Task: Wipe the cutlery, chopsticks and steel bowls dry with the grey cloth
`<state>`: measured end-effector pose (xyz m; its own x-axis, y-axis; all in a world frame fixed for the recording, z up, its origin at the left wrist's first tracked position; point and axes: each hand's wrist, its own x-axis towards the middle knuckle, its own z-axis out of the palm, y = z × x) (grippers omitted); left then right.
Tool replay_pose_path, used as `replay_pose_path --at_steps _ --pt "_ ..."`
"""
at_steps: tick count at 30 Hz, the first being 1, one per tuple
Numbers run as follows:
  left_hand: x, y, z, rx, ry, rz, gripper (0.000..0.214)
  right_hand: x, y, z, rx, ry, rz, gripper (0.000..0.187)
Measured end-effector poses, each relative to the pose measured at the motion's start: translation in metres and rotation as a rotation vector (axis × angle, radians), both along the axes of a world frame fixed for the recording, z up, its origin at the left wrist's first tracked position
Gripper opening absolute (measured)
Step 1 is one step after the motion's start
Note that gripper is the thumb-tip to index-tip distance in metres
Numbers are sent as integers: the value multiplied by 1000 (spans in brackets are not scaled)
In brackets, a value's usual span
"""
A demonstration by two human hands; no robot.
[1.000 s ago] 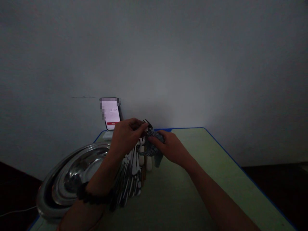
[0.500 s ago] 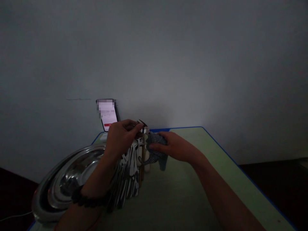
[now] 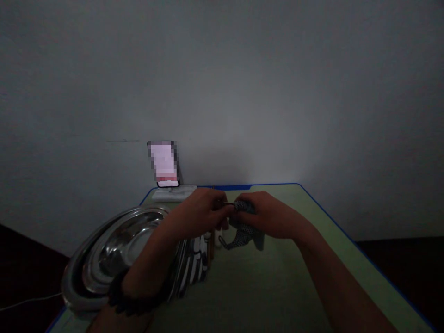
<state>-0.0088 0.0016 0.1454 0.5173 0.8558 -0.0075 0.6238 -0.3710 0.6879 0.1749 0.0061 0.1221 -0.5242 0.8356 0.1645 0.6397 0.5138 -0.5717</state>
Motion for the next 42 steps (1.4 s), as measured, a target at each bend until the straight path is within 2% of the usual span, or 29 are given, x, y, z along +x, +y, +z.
replay_pose_path --at_steps 2,5,8,12,15,19,24,26,28,30,32,35,37,39,41,42 --pt "2 -1 2 114 26 26 23 -1 0 1 -9 48 22 21" --pt "-6 2 7 217 55 148 23 0 0 3 -87 112 80 23" --pt "-19 5 10 267 80 264 26 3 0 6 -165 135 122 26" --pt "-31 6 10 297 70 297 28 9 -1 7 -249 134 140 30" --pt "-34 7 8 262 66 300 29 12 1 5 -283 83 144 32" --pt "-39 9 7 251 112 261 28 16 10 -4 -244 -68 140 33" --pt "-48 7 14 375 237 369 26 23 23 -25 -277 -266 58 44" --pt "-45 6 15 407 247 368 27 21 25 -28 -307 -174 98 60" --pt "-36 5 12 410 226 327 27 17 24 -25 -318 14 200 72" --pt "-22 5 7 426 187 303 28 15 21 -19 -357 193 295 66" --pt "-7 4 3 430 112 302 28 18 17 -11 -414 302 307 53" --pt "11 4 -4 305 -30 244 29 36 17 -5 -412 318 203 47" --pt "19 5 -12 256 -35 223 39 55 23 -8 -346 240 54 48" --pt "24 7 -24 252 53 198 49 77 34 -18 -250 85 -183 48" --pt "28 10 -39 255 167 137 48 97 48 -33 -133 -146 -476 43" --pt "29 12 -46 265 216 95 47 106 54 -42 -112 -192 -560 43"
